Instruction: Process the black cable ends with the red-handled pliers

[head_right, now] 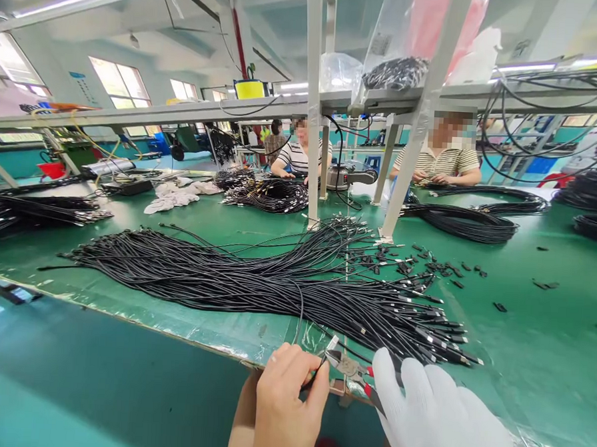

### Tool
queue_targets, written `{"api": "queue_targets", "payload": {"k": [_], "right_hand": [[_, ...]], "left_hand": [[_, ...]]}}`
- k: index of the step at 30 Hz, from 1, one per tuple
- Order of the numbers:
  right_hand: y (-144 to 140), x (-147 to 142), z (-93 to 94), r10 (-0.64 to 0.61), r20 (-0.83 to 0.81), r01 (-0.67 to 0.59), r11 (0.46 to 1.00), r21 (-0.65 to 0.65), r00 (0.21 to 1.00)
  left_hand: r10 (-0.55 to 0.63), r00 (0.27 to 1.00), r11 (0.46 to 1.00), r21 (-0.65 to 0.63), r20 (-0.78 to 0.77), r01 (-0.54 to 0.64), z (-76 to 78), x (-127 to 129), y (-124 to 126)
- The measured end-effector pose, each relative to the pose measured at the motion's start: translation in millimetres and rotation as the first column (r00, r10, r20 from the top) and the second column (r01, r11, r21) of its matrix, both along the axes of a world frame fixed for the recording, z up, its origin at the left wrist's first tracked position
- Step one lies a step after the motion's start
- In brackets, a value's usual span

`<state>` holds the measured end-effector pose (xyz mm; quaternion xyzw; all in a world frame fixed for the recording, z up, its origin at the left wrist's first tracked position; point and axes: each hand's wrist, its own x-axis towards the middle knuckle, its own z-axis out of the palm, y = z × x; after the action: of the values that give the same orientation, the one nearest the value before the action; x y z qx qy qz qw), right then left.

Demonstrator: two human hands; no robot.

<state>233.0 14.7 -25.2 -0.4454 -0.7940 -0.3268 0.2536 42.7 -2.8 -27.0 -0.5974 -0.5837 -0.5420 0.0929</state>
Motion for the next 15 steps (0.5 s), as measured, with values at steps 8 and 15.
{"api": "queue_targets", "payload": {"k": [8,15], "right_hand": [[1.9,-7.0,-8.0,-0.039,-0.053,0.042,0.997,0.062,0.998],[5.1,-6.9,-14.4,0.021,-0.072,-0.02,1.0,0.013,0.997]], "left_hand": [[0.084,0.963,0.996,0.038,-0.257,-0.077,3.8,-4.0,-4.2],[0.001,0.996,0.999,0.04,-0.088,0.003,-2.3,-4.1,-4.0]]}}
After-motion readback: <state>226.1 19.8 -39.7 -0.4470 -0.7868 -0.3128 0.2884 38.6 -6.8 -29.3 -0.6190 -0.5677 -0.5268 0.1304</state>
